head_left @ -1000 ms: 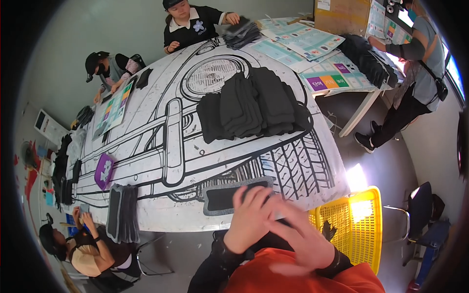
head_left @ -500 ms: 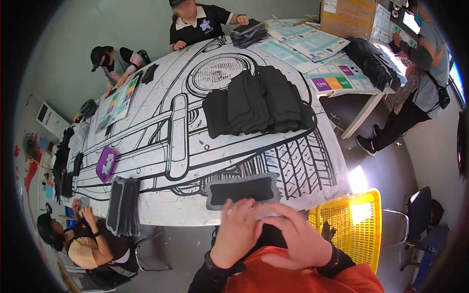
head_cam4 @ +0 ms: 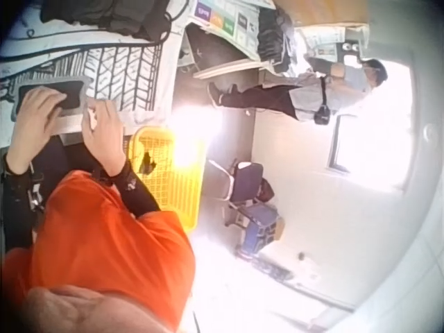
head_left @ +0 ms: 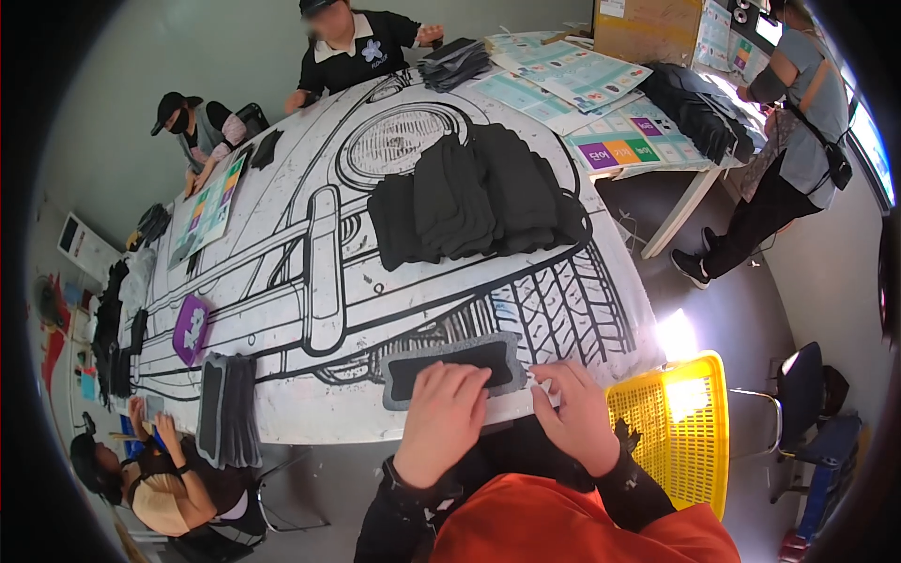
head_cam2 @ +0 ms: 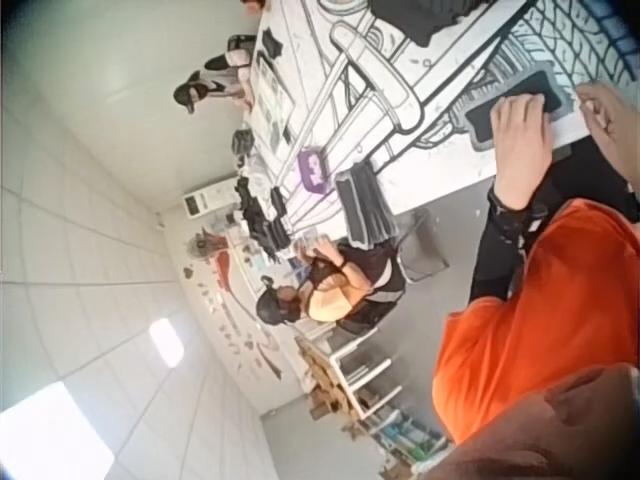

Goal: Organizing and assembling various shoe components at a manufacturing station.

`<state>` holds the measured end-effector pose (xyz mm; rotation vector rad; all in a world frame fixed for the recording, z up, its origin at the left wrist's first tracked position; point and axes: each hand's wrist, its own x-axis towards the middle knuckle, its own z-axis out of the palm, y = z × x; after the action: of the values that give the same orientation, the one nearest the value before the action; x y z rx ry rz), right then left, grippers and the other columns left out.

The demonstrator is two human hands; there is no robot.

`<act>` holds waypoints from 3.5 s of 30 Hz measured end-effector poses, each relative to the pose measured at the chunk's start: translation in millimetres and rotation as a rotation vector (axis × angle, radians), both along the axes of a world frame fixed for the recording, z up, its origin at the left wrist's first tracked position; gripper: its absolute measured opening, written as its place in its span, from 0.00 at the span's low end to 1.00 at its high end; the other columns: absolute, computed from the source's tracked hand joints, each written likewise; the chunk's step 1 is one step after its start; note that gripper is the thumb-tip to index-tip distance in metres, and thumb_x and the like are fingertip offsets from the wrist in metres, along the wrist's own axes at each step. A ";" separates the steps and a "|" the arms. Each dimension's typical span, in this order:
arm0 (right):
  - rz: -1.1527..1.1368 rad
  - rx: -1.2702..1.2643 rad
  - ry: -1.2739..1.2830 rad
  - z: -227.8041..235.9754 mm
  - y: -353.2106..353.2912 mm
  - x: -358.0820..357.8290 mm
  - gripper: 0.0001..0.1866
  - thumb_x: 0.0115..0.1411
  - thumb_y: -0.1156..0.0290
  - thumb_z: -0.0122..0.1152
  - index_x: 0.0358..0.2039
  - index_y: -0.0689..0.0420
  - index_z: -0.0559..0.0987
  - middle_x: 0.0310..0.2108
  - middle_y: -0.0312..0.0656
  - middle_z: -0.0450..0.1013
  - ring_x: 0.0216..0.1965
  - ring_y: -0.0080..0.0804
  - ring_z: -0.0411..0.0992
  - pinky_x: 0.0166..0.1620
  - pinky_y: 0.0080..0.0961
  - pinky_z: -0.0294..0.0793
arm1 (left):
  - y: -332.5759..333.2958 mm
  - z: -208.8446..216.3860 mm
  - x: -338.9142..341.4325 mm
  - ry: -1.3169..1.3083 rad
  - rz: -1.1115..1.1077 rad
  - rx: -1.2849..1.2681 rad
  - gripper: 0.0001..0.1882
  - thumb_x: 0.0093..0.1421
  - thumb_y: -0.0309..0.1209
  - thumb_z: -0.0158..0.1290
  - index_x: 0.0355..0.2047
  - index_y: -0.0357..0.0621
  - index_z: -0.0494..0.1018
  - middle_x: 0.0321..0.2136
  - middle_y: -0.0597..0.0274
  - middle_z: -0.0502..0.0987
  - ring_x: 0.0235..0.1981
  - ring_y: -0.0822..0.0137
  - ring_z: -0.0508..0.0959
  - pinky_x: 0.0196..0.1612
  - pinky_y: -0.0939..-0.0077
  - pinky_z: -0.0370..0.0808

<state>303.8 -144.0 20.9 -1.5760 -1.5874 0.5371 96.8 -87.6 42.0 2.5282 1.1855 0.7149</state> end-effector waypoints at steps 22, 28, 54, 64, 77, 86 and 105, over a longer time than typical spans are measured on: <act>0.021 0.213 -0.183 -55.1 45.9 5.1 0.08 0.54 0.74 0.68 0.37 0.54 0.85 0.33 0.39 0.70 0.38 0.39 0.71 0.42 0.34 0.73 | 65.6 -36.1 29.4 0.089 -0.148 0.006 0.19 0.50 0.18 0.59 0.44 0.46 0.81 0.43 0.62 0.76 0.49 0.57 0.75 0.55 0.61 0.70; 0.017 0.188 -0.172 -53.6 44.1 4.4 0.09 0.54 0.74 0.68 0.37 0.54 0.85 0.33 0.39 0.71 0.38 0.39 0.71 0.43 0.35 0.73 | 65.4 -34.7 28.1 0.071 -0.149 0.018 0.16 0.52 0.18 0.58 0.41 0.44 0.81 0.42 0.61 0.77 0.48 0.57 0.76 0.54 0.61 0.70; -0.015 0.195 -0.167 -53.4 46.9 2.2 0.11 0.49 0.76 0.71 0.35 0.53 0.86 0.31 0.39 0.71 0.38 0.40 0.71 0.43 0.34 0.74 | 93.3 -30.1 21.3 0.008 -0.226 -0.126 0.08 0.55 0.26 0.62 0.33 0.44 0.73 0.31 0.62 0.76 0.40 0.56 0.74 0.47 0.64 0.71; 0.002 0.154 -0.167 -53.8 44.9 3.3 0.10 0.53 0.73 0.69 0.37 0.53 0.85 0.33 0.39 0.71 0.40 0.39 0.72 0.45 0.35 0.73 | 91.6 -38.9 32.2 0.103 -0.228 0.008 0.07 0.54 0.26 0.62 0.32 0.45 0.75 0.31 0.65 0.76 0.40 0.59 0.74 0.47 0.63 0.69; -0.006 0.247 -0.024 -44.6 42.3 12.3 0.15 0.55 0.72 0.68 0.43 0.56 0.81 0.43 0.41 0.73 0.46 0.42 0.72 0.50 0.38 0.71 | 84.8 -40.1 34.5 0.063 -0.169 0.025 0.09 0.54 0.25 0.64 0.34 0.46 0.75 0.34 0.63 0.74 0.42 0.57 0.74 0.47 0.62 0.68; 0.303 0.383 -0.359 -31.8 30.6 -15.9 0.16 0.54 0.68 0.65 0.43 0.58 0.81 0.52 0.41 0.73 0.56 0.37 0.71 0.59 0.42 0.65 | 77.9 -49.0 23.6 0.030 -0.115 0.035 0.10 0.55 0.29 0.64 0.37 0.48 0.76 0.38 0.62 0.73 0.45 0.55 0.73 0.48 0.59 0.67; 0.305 0.408 -0.519 -37.8 24.1 -20.9 0.12 0.56 0.66 0.65 0.36 0.60 0.86 0.47 0.41 0.81 0.61 0.35 0.71 0.67 0.54 0.59 | -4.7 -37.3 -66.9 -0.240 0.374 0.176 0.08 0.58 0.27 0.61 0.38 0.48 0.78 0.36 0.61 0.76 0.42 0.54 0.74 0.46 0.58 0.67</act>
<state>282.8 -119.9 -16.8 -1.2208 -2.1826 -0.0640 29.9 -92.3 4.6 2.2850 1.5826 1.2213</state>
